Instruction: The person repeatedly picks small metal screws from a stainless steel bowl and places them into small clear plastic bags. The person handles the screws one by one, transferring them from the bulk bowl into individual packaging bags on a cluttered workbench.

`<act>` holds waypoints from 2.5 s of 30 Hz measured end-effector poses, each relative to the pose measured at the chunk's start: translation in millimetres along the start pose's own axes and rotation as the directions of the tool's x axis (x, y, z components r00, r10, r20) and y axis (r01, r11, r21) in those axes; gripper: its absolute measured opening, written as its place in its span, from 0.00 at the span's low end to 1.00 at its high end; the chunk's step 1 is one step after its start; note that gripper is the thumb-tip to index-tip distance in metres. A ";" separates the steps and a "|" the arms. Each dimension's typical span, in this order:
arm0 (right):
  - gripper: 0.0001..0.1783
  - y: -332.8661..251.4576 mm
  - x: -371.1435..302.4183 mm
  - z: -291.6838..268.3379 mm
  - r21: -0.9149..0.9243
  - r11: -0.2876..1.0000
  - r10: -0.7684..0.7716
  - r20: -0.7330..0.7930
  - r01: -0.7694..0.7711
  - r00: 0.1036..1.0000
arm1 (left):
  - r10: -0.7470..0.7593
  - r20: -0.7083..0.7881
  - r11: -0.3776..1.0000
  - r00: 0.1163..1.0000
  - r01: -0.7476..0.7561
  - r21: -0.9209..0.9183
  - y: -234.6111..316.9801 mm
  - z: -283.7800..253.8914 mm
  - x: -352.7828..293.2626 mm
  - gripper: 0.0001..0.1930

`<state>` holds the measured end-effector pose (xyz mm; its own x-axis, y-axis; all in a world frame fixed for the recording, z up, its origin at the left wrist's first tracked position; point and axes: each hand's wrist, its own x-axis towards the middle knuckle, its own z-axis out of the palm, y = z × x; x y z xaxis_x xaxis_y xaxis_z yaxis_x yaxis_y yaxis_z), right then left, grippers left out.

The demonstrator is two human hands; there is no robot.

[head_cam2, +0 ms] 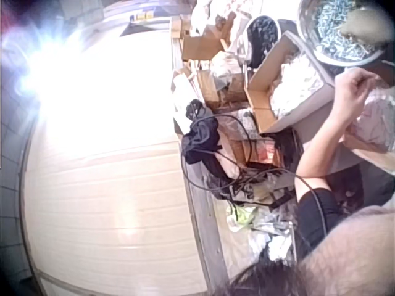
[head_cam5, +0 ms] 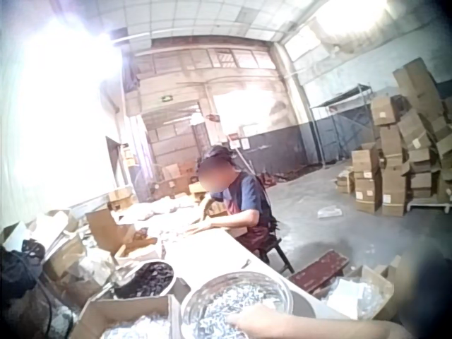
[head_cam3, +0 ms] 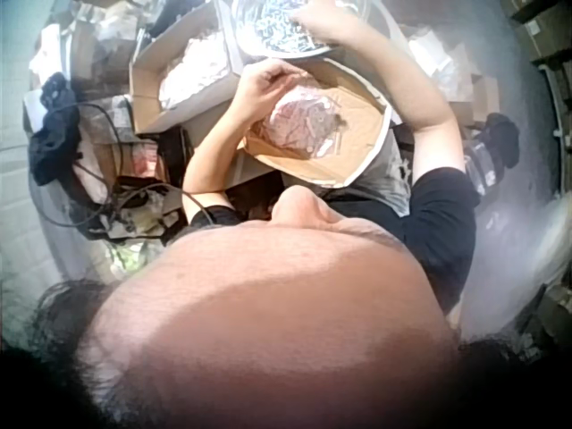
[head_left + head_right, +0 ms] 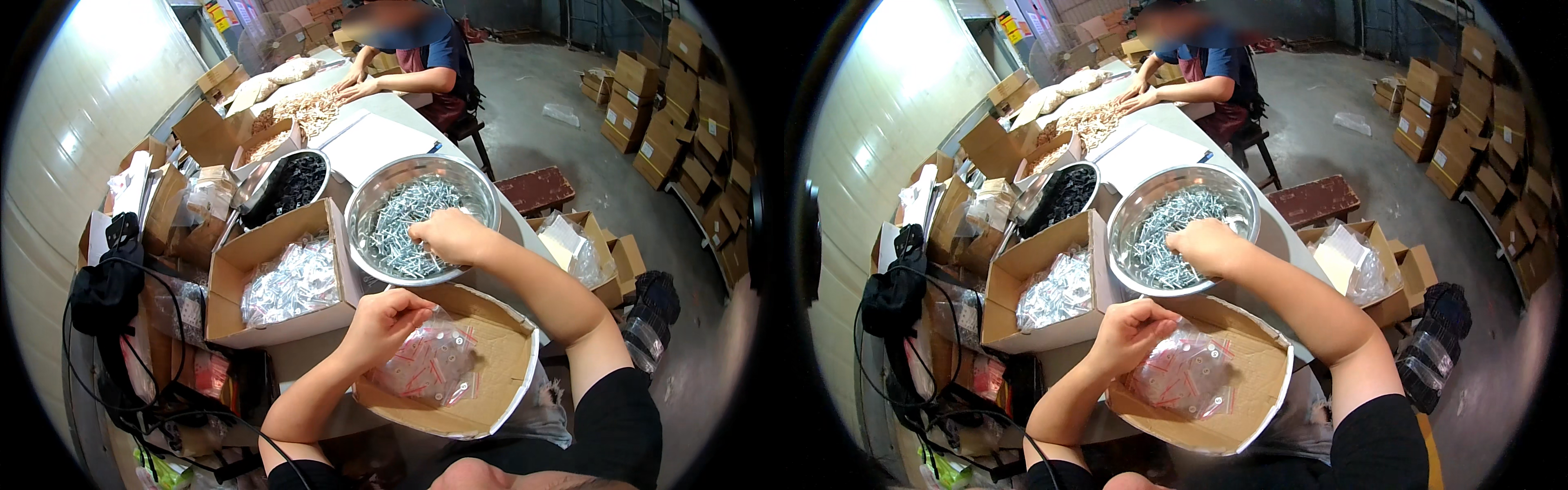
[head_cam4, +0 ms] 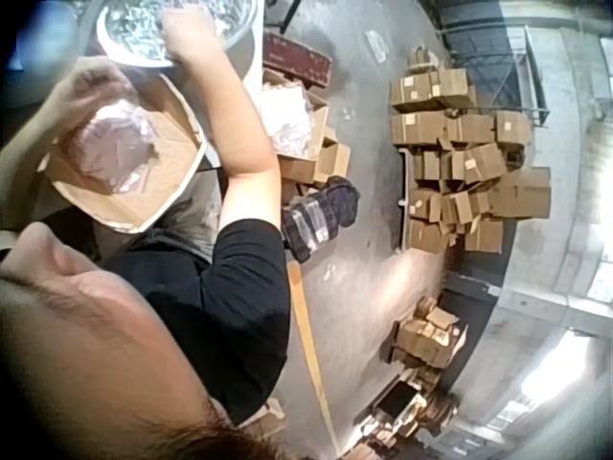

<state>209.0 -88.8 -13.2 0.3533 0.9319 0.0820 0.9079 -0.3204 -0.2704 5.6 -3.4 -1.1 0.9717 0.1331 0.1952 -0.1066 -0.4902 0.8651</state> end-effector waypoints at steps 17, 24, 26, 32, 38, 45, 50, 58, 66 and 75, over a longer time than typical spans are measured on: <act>0.16 13.8 7.6 -10.4 0.467 0.884 -0.163 0.277 0.016 0.947 | -0.095 -0.025 0.983 0.995 0.090 -0.158 -9.0 -5.6 -1.2 0.06; 0.14 19.8 9.3 -15.6 0.850 0.516 -0.059 0.159 -0.107 0.985 | -0.076 -0.015 0.951 0.997 0.068 -0.303 -13.5 -9.1 1.7 0.08; 0.12 12.7 6.3 -25.1 0.909 0.386 -0.040 0.187 -0.157 0.982 | -0.110 0.005 0.925 0.994 0.105 -0.365 -7.9 -8.9 2.5 0.08; 0.12 -3.9 -6.4 -36.2 0.964 0.178 -0.155 0.228 -0.200 0.961 | -0.074 0.010 0.913 0.997 0.072 -0.401 -6.0 -9.2 -0.3 0.03; 0.09 -26.4 -19.7 -42.3 0.978 0.113 -0.283 0.203 -0.177 0.937 | -0.211 0.064 0.882 0.975 0.218 -0.418 -5.7 -13.0 1.5 0.10; 0.08 -38.9 -30.2 -53.1 0.956 0.269 -0.328 0.205 -0.117 0.922 | -0.096 0.103 0.882 0.990 0.133 -0.452 -14.5 -4.6 3.5 0.14; 0.08 -48.7 -34.9 -54.8 0.869 0.494 -0.342 0.170 0.023 0.924 | -0.099 0.159 0.912 0.982 0.153 -0.380 -15.9 -6.1 4.2 0.16; 0.09 -60.9 -38.4 -53.4 0.645 0.702 -0.345 -0.065 0.304 0.936 | -0.097 0.200 0.896 0.975 0.173 -0.409 -12.6 -3.1 0.7 0.15; 0.10 -72.6 -41.1 -42.7 0.709 0.603 -0.353 -0.173 0.365 0.919 | -0.139 0.174 0.852 0.975 0.207 -0.481 -6.5 -6.0 3.3 0.18; 0.13 -58.0 -36.5 -52.4 0.762 0.498 -0.408 -0.216 0.414 0.887 | -0.036 0.221 0.744 0.975 0.174 -0.645 -15.7 -8.4 4.7 0.21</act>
<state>155.3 -113.2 49.8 -0.0078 0.9207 0.3901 0.4268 0.3559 -0.8314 10.1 12.2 -9.9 0.9975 -0.0427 0.0567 -0.0464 0.2137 0.9758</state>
